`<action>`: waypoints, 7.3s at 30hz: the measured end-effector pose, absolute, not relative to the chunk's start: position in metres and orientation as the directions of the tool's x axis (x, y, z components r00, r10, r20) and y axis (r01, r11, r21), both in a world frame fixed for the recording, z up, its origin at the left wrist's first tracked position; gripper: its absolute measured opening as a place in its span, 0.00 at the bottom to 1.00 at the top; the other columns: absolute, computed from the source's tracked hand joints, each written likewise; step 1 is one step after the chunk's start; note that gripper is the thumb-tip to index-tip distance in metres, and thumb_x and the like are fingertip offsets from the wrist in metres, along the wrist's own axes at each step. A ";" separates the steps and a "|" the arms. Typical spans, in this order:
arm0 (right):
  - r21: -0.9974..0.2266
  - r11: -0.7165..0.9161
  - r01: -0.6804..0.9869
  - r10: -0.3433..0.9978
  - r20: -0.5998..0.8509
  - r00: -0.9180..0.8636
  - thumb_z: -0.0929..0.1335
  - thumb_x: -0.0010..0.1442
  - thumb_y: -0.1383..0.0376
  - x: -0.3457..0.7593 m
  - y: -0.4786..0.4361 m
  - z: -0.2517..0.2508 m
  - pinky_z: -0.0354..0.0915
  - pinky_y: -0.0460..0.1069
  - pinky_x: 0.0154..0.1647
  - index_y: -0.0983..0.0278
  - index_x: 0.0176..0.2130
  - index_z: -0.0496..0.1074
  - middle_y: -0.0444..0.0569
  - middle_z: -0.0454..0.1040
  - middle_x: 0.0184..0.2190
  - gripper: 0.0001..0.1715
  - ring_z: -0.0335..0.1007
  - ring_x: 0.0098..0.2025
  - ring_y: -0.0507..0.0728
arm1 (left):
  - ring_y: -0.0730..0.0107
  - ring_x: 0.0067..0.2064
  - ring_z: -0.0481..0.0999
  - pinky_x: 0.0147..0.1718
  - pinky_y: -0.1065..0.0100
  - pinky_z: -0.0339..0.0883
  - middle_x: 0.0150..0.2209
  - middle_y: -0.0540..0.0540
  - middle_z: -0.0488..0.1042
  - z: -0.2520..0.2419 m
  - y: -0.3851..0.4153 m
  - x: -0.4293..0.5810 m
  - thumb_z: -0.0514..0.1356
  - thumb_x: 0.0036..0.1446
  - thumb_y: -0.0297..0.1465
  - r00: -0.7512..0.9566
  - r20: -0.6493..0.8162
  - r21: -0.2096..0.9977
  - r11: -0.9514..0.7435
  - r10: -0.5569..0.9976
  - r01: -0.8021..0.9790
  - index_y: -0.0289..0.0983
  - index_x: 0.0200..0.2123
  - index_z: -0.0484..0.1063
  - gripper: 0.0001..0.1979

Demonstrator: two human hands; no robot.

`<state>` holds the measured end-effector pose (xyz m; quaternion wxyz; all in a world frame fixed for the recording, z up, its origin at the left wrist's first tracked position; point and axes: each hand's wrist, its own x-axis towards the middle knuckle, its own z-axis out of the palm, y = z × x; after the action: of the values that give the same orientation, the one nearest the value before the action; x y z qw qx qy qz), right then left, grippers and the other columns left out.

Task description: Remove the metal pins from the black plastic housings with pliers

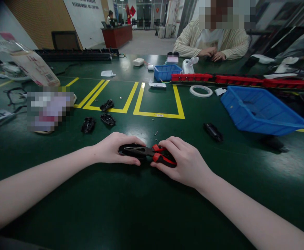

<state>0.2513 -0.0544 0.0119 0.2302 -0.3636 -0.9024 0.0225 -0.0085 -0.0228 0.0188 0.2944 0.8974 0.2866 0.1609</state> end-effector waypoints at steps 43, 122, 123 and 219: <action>-0.071 0.773 0.631 0.584 0.469 -0.662 0.69 0.58 0.52 0.250 -0.058 0.013 0.70 0.53 0.33 0.66 0.45 0.68 0.56 0.75 0.38 0.22 0.72 0.36 0.59 | 0.73 0.27 0.68 0.28 0.71 0.56 0.26 0.50 0.73 0.021 -0.023 -0.008 0.58 0.59 0.48 0.792 0.041 0.640 -0.625 0.609 0.447 0.36 0.36 0.76 0.20; -0.051 0.592 0.804 0.779 0.291 -0.555 0.68 0.51 0.68 0.208 -0.012 0.013 0.64 0.52 0.33 0.66 0.39 0.69 0.55 0.73 0.38 0.12 0.67 0.39 0.61 | 0.65 0.39 0.78 0.37 0.65 0.70 0.40 0.48 0.79 0.017 -0.020 -0.007 0.65 0.53 0.46 0.532 0.103 0.748 -0.418 0.841 0.516 0.38 0.43 0.73 0.20; -0.047 0.601 0.798 0.773 0.291 -0.565 0.68 0.51 0.68 0.208 -0.011 0.012 0.64 0.52 0.33 0.65 0.38 0.69 0.55 0.72 0.37 0.11 0.66 0.38 0.61 | 0.65 0.38 0.77 0.37 0.65 0.70 0.40 0.48 0.79 0.017 -0.020 -0.007 0.65 0.53 0.46 0.535 0.102 0.742 -0.423 0.839 0.521 0.38 0.44 0.73 0.21; -0.537 0.446 0.716 0.852 0.500 -0.156 0.64 0.56 0.70 0.242 -0.006 0.010 0.68 0.58 0.47 0.60 0.40 0.67 0.50 0.72 0.41 0.11 0.70 0.44 0.60 | 0.72 0.26 0.70 0.27 0.70 0.63 0.28 0.50 0.71 -0.015 -0.024 0.028 0.53 0.61 0.37 0.331 -0.050 0.987 0.099 0.942 -0.130 0.33 0.61 0.60 0.27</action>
<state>0.2424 -0.0057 0.0096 0.3907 -0.5192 -0.7552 0.0871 0.0283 -0.0238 -0.0147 0.6295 0.5190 0.3912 0.4259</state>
